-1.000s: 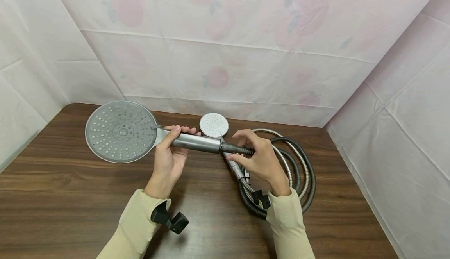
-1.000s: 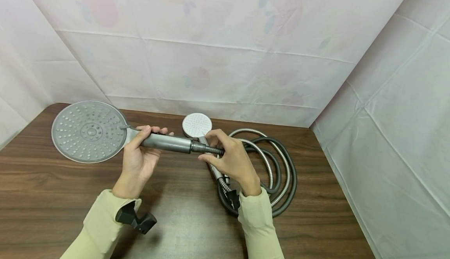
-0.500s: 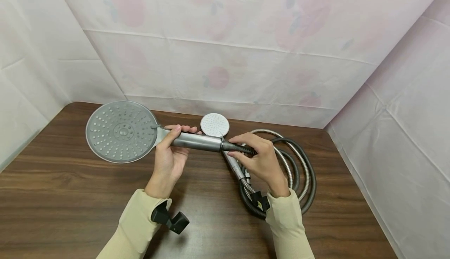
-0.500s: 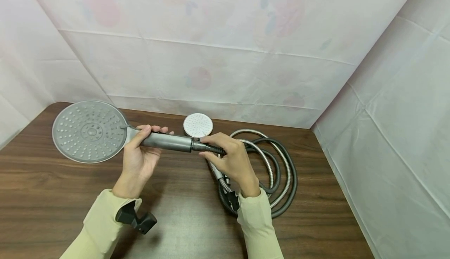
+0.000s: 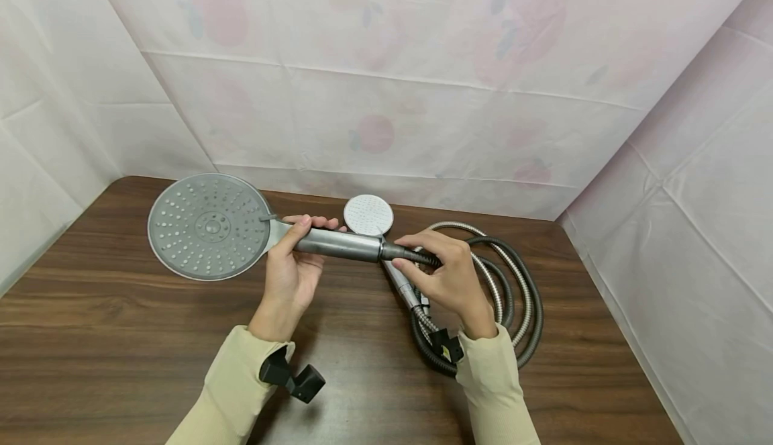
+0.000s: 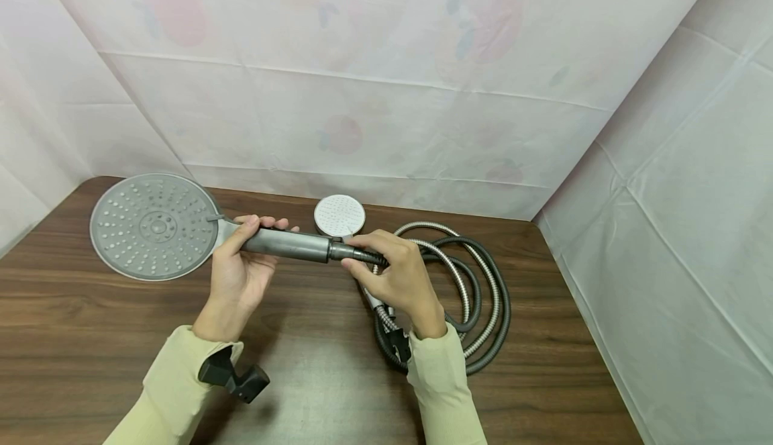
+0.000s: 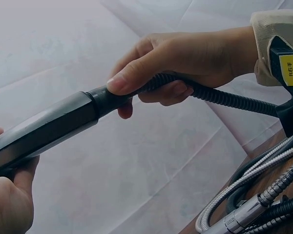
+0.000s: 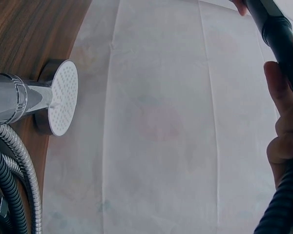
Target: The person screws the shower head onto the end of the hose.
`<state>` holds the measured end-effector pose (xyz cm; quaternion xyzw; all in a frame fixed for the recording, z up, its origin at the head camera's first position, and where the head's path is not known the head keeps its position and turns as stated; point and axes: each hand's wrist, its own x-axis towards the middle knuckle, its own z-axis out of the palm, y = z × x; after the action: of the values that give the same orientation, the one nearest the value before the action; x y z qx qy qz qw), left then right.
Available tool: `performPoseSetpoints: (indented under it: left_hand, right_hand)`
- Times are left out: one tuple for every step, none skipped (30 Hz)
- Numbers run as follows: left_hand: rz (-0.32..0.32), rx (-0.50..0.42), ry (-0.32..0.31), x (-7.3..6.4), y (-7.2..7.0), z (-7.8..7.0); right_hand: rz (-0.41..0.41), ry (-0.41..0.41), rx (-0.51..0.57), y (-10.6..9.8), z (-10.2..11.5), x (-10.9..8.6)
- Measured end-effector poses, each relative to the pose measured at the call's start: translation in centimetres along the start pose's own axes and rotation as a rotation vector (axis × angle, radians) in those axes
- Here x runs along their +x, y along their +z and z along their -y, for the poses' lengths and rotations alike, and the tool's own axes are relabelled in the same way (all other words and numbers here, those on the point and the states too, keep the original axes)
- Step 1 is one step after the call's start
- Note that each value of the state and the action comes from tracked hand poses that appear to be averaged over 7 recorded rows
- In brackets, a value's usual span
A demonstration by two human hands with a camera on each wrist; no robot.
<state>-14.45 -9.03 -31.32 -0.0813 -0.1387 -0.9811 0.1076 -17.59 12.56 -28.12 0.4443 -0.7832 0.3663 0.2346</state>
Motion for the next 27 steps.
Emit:
performPoseSetpoints:
  left_hand:
    - [0.000, 0.003, 0.001, -0.02, 0.01, 0.00]
    - [0.000, 0.003, 0.001, -0.03, 0.01, 0.00]
    - [0.000, 0.004, 0.001, -0.04, 0.01, 0.00]
    - [-0.001, 0.006, 0.001, -0.05, 0.02, 0.00]
    - [0.000, 0.008, 0.001, -0.06, 0.03, 0.00]
    - [-0.001, 0.009, 0.002, -0.06, 0.03, 0.01]
    - [-0.001, 0.010, 0.002, -0.07, 0.04, 0.01]
    - [0.000, 0.010, 0.002, -0.07, 0.04, 0.01]
    - [0.000, 0.011, 0.002, -0.08, 0.05, 0.02]
    - [0.002, 0.011, 0.002, -0.09, 0.04, 0.02]
    - [0.003, 0.009, 0.002, -0.09, 0.04, 0.01]
    - [0.003, 0.007, 0.002, -0.10, 0.04, 0.01]
    - [0.002, 0.005, 0.001, -0.10, 0.05, 0.00]
    - [0.000, 0.003, 0.000, -0.09, 0.05, -0.01]
    - [-0.001, 0.005, -0.001, -0.10, 0.06, -0.01]
    - [-0.002, 0.007, -0.002, -0.10, 0.06, -0.02]
    - [-0.004, 0.009, -0.002, -0.11, 0.06, -0.02]
    - [-0.006, 0.012, -0.002, -0.11, 0.06, -0.03]
    - [-0.007, 0.016, -0.003, -0.12, 0.06, -0.03]
    - [-0.008, 0.020, -0.003, -0.13, 0.06, -0.04]
    - [-0.008, 0.023, -0.002, -0.13, 0.06, -0.05]
    - [-0.008, 0.024, -0.001, -0.13, 0.05, -0.06]
    - [-0.009, 0.025, 0.000, -0.13, 0.05, -0.07]
    - [-0.010, 0.024, 0.001, -0.12, 0.03, -0.06]
    - [-0.011, 0.025, 0.003, -0.12, 0.02, -0.05]
    - [-0.011, 0.025, 0.004, -0.11, 0.00, -0.03]
    - [-0.011, 0.026, 0.006, -0.10, -0.02, -0.01]
  right_hand:
    - [-0.001, 0.000, -0.001, 0.02, -0.02, -0.01]
    - [-0.001, 0.000, -0.003, 0.03, -0.04, -0.03]
    - [-0.001, 0.000, -0.005, 0.04, -0.04, -0.04]
    - [0.001, 0.002, -0.007, 0.04, -0.02, -0.05]
    - [0.002, 0.002, -0.009, 0.03, 0.02, -0.04]
    - [0.004, 0.005, -0.013, 0.03, 0.04, -0.05]
    - [0.006, 0.007, -0.015, 0.02, 0.07, -0.06]
    - [0.009, 0.010, -0.018, 0.01, 0.11, -0.06]
    - [0.010, 0.012, -0.020, -0.01, 0.15, -0.05]
    - [0.013, 0.015, -0.022, -0.02, 0.17, -0.05]
    - [0.014, 0.016, -0.024, -0.01, 0.15, -0.05]
    - [0.014, 0.014, -0.025, 0.00, 0.15, -0.05]
    - [0.014, 0.011, -0.026, 0.01, 0.13, -0.05]
    - [0.014, 0.009, -0.027, 0.02, 0.10, -0.05]
    - [0.014, 0.006, -0.028, 0.03, 0.07, -0.05]
    - [0.015, 0.003, -0.030, 0.05, 0.03, -0.05]
    - [0.015, 0.000, -0.032, 0.06, 0.01, -0.06]
    - [0.015, -0.002, -0.034, 0.07, 0.01, -0.06]
    - [0.017, -0.001, -0.036, 0.05, 0.03, -0.05]
    - [0.020, 0.000, -0.038, 0.03, 0.08, -0.04]
    - [0.023, 0.003, -0.039, 0.01, 0.13, -0.03]
    - [0.024, 0.006, -0.040, -0.02, 0.17, -0.01]
    - [0.027, 0.010, -0.039, -0.05, 0.20, 0.00]
    - [0.031, 0.015, -0.036, -0.09, 0.20, 0.00]
    - [0.035, 0.021, -0.032, -0.12, 0.18, -0.01]
    - [0.037, 0.025, -0.028, -0.14, 0.15, -0.02]
    - [0.039, 0.029, -0.022, -0.18, 0.11, -0.03]
